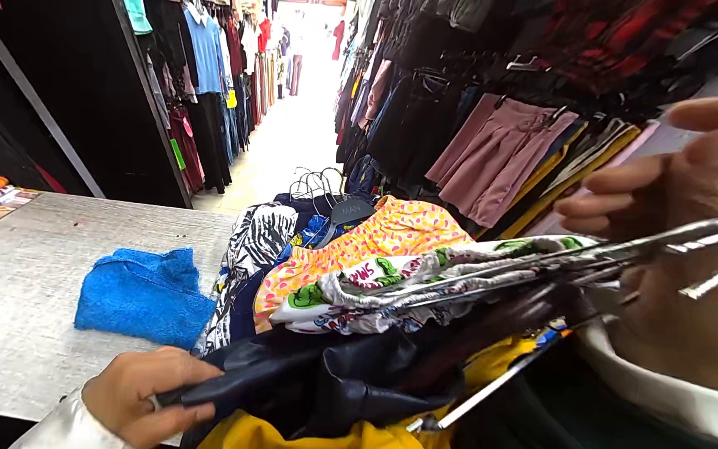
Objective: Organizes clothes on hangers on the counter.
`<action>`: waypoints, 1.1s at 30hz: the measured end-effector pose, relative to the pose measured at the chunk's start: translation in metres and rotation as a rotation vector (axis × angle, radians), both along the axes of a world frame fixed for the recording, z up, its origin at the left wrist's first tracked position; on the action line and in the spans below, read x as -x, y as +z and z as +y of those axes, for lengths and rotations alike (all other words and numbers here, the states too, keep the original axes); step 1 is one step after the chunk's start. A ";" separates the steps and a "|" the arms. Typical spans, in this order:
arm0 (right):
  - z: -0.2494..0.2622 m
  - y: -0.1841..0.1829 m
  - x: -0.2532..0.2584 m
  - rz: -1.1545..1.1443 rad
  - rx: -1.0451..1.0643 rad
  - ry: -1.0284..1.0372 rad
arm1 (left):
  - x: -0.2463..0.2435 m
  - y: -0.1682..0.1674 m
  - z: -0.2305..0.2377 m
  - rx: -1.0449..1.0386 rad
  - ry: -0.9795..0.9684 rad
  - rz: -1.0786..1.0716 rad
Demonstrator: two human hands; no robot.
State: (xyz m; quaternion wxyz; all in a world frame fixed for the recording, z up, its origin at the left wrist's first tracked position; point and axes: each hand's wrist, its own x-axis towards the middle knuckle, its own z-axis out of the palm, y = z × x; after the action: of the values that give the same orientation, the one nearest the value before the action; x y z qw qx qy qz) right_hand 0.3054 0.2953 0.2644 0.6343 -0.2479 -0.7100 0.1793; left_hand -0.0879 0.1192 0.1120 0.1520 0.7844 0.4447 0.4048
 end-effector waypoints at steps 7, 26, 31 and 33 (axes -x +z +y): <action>0.004 -0.044 -0.088 -0.137 0.061 0.005 | 0.010 0.005 0.012 0.083 -0.055 -0.217; -0.007 0.006 0.009 -0.325 -0.004 -0.174 | -0.093 0.028 0.186 0.549 0.401 0.061; 0.013 0.002 0.021 -0.427 0.087 -0.181 | -0.107 0.042 0.169 0.411 0.236 0.001; 0.022 -0.002 0.024 -0.476 0.141 -0.214 | -0.121 0.052 0.158 0.390 0.173 0.057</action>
State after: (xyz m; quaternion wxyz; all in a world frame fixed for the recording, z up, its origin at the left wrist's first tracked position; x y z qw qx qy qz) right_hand 0.2816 0.3176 0.2627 0.4459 -0.4003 -0.7947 0.0970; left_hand 0.0330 0.2774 0.1642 0.2530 0.7103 0.5842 0.3003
